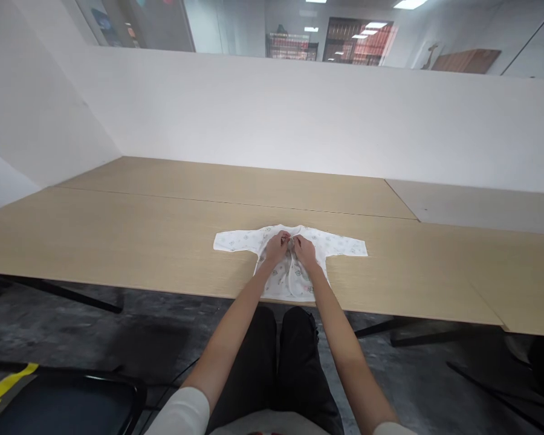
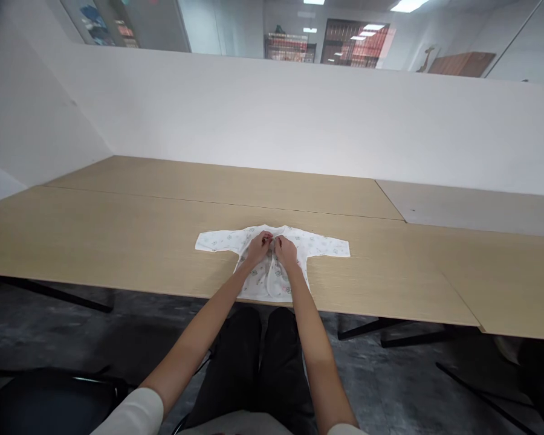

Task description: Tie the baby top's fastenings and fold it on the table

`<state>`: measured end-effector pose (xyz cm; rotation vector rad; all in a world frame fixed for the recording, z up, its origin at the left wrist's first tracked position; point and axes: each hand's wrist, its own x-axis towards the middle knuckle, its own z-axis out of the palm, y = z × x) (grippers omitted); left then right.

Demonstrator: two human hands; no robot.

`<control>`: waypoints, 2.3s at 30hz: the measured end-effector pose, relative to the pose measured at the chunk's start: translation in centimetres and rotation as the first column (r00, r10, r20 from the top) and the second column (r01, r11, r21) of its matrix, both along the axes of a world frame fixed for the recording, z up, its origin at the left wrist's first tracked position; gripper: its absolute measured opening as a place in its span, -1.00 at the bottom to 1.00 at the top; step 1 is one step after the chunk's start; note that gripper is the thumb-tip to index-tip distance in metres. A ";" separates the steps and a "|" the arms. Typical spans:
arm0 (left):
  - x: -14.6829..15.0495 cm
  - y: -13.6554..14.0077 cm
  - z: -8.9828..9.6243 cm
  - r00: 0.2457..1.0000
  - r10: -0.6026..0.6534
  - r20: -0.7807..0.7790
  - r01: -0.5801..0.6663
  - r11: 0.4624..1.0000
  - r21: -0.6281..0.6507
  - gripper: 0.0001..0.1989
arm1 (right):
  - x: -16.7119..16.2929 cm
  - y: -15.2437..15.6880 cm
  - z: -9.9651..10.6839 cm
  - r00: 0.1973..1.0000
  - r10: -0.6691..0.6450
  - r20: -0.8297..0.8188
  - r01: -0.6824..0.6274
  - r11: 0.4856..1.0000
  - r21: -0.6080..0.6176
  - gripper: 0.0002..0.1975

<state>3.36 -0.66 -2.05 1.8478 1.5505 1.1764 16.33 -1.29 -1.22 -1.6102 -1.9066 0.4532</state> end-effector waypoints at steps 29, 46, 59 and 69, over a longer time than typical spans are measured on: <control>-0.2 0.4 -0.7 0.975 -0.021 0.219 0.022 1.000 -0.004 -0.83 | 0.0 0.8 -0.4 0.950 -0.017 -0.311 -0.010 0.996 -0.083 -0.78; 0.0 0.1 -0.4 1.000 0.005 -0.008 -0.005 1.000 0.025 -0.81 | -0.3 0.9 -0.4 0.965 -0.115 -0.236 0.100 0.992 -0.077 -0.74; 0.6 -0.7 0.5 0.910 0.196 -0.366 -0.207 0.978 0.008 -0.83 | -0.3 0.7 0.1 0.990 -0.133 0.037 0.136 0.986 -0.095 -0.74; 0.1 -3.4 0.9 0.891 0.013 -0.453 -0.073 0.991 -0.115 -0.72 | 0.4 -1.8 1.0 0.998 -0.006 0.070 0.012 0.997 -0.082 -0.74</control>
